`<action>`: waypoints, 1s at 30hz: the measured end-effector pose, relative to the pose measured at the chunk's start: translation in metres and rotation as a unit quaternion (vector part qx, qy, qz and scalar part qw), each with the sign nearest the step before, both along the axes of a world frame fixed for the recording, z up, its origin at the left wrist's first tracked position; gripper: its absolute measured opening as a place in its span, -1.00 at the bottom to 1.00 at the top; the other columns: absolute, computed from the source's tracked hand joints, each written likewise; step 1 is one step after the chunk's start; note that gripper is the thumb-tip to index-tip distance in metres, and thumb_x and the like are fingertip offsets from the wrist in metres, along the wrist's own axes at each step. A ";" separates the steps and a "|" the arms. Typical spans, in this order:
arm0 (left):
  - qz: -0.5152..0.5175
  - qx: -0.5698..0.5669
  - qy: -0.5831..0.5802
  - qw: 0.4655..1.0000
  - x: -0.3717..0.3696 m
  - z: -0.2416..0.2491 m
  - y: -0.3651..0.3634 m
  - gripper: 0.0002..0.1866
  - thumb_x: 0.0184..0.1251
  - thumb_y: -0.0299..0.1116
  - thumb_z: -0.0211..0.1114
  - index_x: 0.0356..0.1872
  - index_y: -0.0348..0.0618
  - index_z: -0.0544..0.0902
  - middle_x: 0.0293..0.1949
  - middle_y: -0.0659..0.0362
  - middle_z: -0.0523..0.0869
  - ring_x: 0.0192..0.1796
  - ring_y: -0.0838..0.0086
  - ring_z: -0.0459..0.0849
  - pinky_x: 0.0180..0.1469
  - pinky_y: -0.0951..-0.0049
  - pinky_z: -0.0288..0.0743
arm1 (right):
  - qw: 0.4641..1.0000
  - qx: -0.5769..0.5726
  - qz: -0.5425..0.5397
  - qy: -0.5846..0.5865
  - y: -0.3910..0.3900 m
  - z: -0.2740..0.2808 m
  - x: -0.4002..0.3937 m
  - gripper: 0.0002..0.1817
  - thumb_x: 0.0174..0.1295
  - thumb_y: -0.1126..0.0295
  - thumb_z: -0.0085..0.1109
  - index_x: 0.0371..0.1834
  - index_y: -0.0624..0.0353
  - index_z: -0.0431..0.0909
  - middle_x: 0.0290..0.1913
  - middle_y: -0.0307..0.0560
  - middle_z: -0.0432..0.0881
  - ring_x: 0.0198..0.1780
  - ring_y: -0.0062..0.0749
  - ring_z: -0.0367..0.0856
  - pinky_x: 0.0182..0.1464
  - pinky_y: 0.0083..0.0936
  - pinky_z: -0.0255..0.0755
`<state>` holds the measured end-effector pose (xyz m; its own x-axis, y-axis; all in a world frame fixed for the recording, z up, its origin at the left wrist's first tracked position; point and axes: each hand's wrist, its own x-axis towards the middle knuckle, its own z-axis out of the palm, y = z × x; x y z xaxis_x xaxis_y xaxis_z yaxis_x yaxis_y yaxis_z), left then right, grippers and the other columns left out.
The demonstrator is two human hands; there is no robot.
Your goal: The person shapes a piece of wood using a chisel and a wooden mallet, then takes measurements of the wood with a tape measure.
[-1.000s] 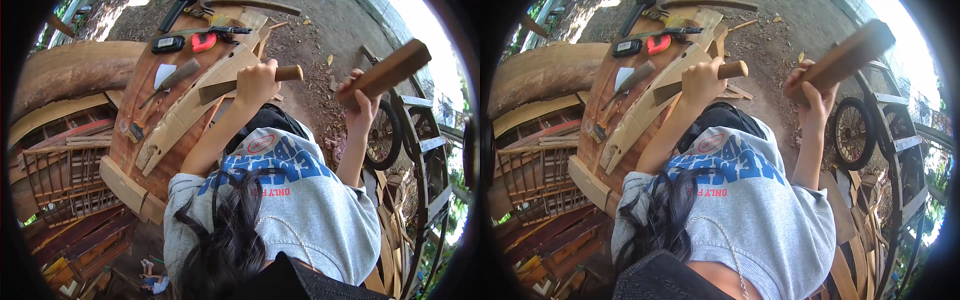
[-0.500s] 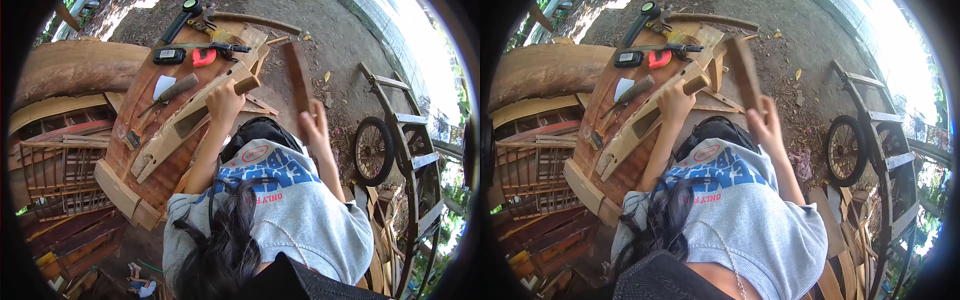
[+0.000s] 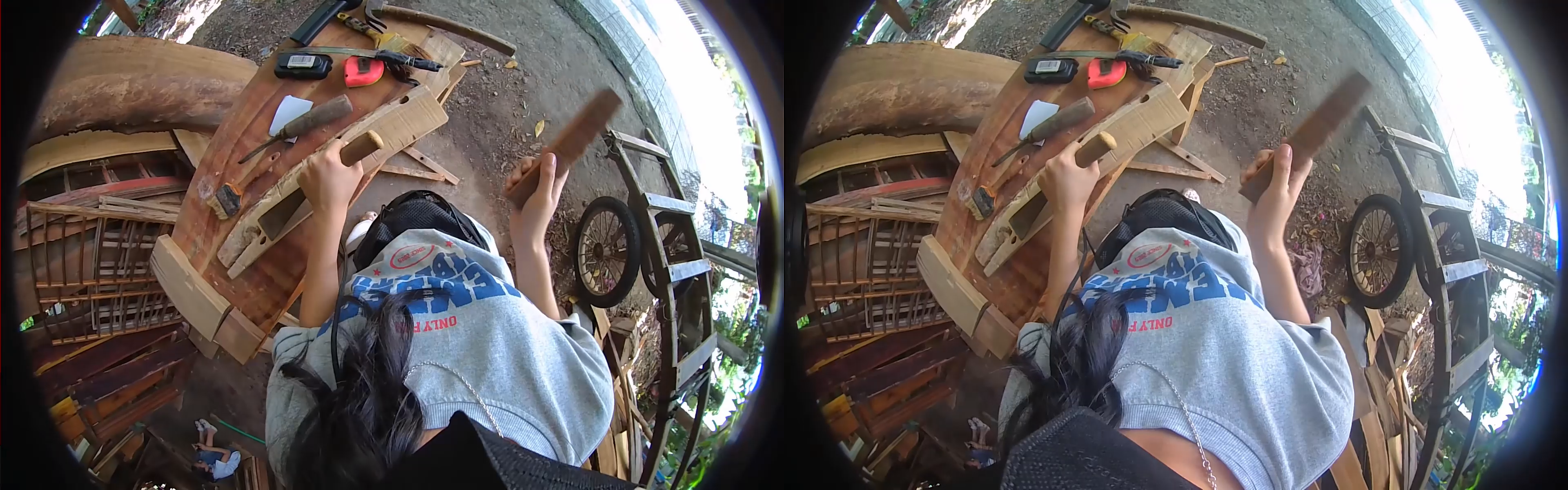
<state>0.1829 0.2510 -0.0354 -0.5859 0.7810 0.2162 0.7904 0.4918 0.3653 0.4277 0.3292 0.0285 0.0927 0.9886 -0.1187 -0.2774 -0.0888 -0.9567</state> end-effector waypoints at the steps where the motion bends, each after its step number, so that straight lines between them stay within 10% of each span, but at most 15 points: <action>1: -0.003 0.032 0.004 0.999 -0.002 0.002 -0.003 -0.83 -0.13 -0.23 0.33 -0.49 -0.03 0.65 -0.59 0.00 0.64 -0.48 0.04 0.64 -0.42 0.10 0.49 | 1.000 0.000 0.026 -0.003 -0.013 -0.008 -0.010 -0.63 0.32 0.12 -0.01 0.00 0.08 0.17 -0.43 -0.16 0.46 -0.56 -0.56 0.44 -0.56 -0.65 0.36; 3: -0.002 0.068 0.013 0.998 -0.008 0.006 -0.008 -0.83 -0.12 -0.22 0.32 -0.51 -0.04 0.64 -0.61 -0.01 0.63 -0.50 0.04 0.64 -0.43 0.10 0.48 | 0.979 -0.069 0.186 -0.049 -0.060 -0.027 -0.024 -0.47 0.28 0.07 0.06 0.14 0.16 0.15 -0.33 -0.08 0.50 -0.36 -0.42 0.53 -0.28 -0.50 0.46; 4: 0.011 0.068 0.017 0.997 -0.009 0.008 -0.010 -0.84 -0.11 -0.22 0.31 -0.54 -0.05 0.63 -0.64 -0.01 0.62 -0.52 0.03 0.63 -0.45 0.10 0.48 | 0.901 -0.134 0.324 -0.255 -0.075 0.002 -0.029 -0.34 0.21 0.03 0.14 0.23 0.20 0.16 -0.15 0.03 0.51 -0.11 -0.26 0.53 -0.04 -0.40 0.40; 6: 0.021 0.070 0.022 0.997 -0.018 0.009 -0.015 -0.84 -0.10 -0.22 0.30 -0.57 -0.06 0.62 -0.66 -0.01 0.60 -0.53 0.03 0.62 -0.47 0.10 0.47 | 0.892 -0.095 0.386 -0.217 -0.085 -0.017 -0.033 -0.31 0.16 0.00 0.20 0.23 0.19 0.21 -0.01 0.10 0.48 0.03 -0.17 0.47 0.04 -0.36 0.35; 8: 0.013 0.032 0.024 0.999 -0.031 0.005 -0.028 -0.88 -0.11 -0.24 0.28 -0.53 0.01 0.64 -0.64 0.02 0.63 -0.54 0.05 0.63 -0.48 0.13 0.50 | 0.925 -0.197 0.284 -0.157 -0.068 -0.009 -0.026 -0.37 0.21 0.05 0.16 0.20 0.15 0.16 -0.17 0.02 0.51 -0.27 -0.36 0.54 -0.26 -0.46 0.44; 13: 0.008 0.053 0.017 0.998 -0.035 0.006 -0.039 -0.87 -0.10 -0.22 0.28 -0.59 0.00 0.59 -0.66 0.02 0.62 -0.54 0.05 0.64 -0.47 0.11 0.50 | 0.991 -0.011 -0.009 0.133 -0.067 -0.016 -0.066 -0.60 0.32 0.16 0.04 0.09 0.08 0.19 -0.46 -0.16 0.44 -0.52 -0.47 0.48 -0.49 -0.55 0.42; 14: 0.006 0.054 0.009 0.998 -0.034 0.006 -0.039 -0.87 -0.10 -0.22 0.28 -0.58 0.00 0.59 -0.66 0.02 0.62 -0.53 0.05 0.64 -0.47 0.10 0.50 | 0.991 -0.009 -0.005 0.132 -0.077 -0.013 -0.068 -0.60 0.32 0.16 0.04 0.09 0.08 0.19 -0.46 -0.16 0.44 -0.52 -0.47 0.48 -0.49 -0.55 0.42; 16: 0.002 0.053 0.004 0.999 -0.040 0.005 -0.045 -0.87 -0.10 -0.22 0.28 -0.58 0.00 0.59 -0.65 0.02 0.62 -0.53 0.05 0.64 -0.47 0.09 0.50 | 0.882 -0.187 0.420 -0.103 -0.104 -0.006 -0.067 -0.49 0.25 0.10 0.13 0.13 0.11 0.20 -0.42 -0.17 0.46 -0.47 -0.54 0.46 -0.48 -0.62 0.32; 20: 0.035 0.000 0.028 0.999 -0.064 -0.002 -0.065 -0.86 -0.08 -0.21 0.28 -0.58 0.00 0.59 -0.64 0.02 0.63 -0.52 0.05 0.64 -0.47 0.10 0.49 | 0.949 -0.133 0.248 -0.139 -0.087 0.009 -0.059 -0.38 0.22 0.09 0.16 0.19 0.14 0.11 -0.41 -0.17 0.46 -0.52 -0.57 0.43 -0.52 -0.64 0.32; 24: 0.028 0.010 0.010 1.000 -0.069 -0.003 -0.075 -0.86 -0.08 -0.20 0.28 -0.57 -0.01 0.60 -0.63 0.02 0.63 -0.52 0.05 0.64 -0.47 0.10 0.49 | 0.996 -0.019 0.057 0.067 -0.089 -0.012 -0.082 -0.45 0.33 0.16 0.01 0.24 0.11 0.00 -0.44 -0.18 0.45 -0.57 -0.54 0.43 -0.54 -0.66 0.36; 27: 0.034 0.009 0.008 0.999 -0.073 -0.002 -0.079 -0.85 -0.07 -0.20 0.29 -0.57 -0.01 0.62 -0.63 0.02 0.63 -0.52 0.05 0.64 -0.48 0.11 0.48 | 0.876 -0.166 0.419 -0.173 -0.139 -0.031 -0.083 -0.34 0.21 0.04 0.15 0.25 0.17 0.18 -0.10 0.01 0.48 -0.07 -0.29 0.49 -0.01 -0.41 0.37; 30: 0.052 0.027 0.023 0.998 -0.082 -0.005 -0.086 -0.85 -0.08 -0.20 0.30 -0.59 -0.01 0.62 -0.63 0.01 0.63 -0.52 0.06 0.64 -0.49 0.13 0.48 | 0.883 -0.175 0.404 -0.164 -0.136 -0.021 -0.084 -0.42 0.21 0.06 0.16 0.16 0.20 0.27 -0.11 -0.02 0.48 -0.07 -0.33 0.47 -0.03 -0.45 0.35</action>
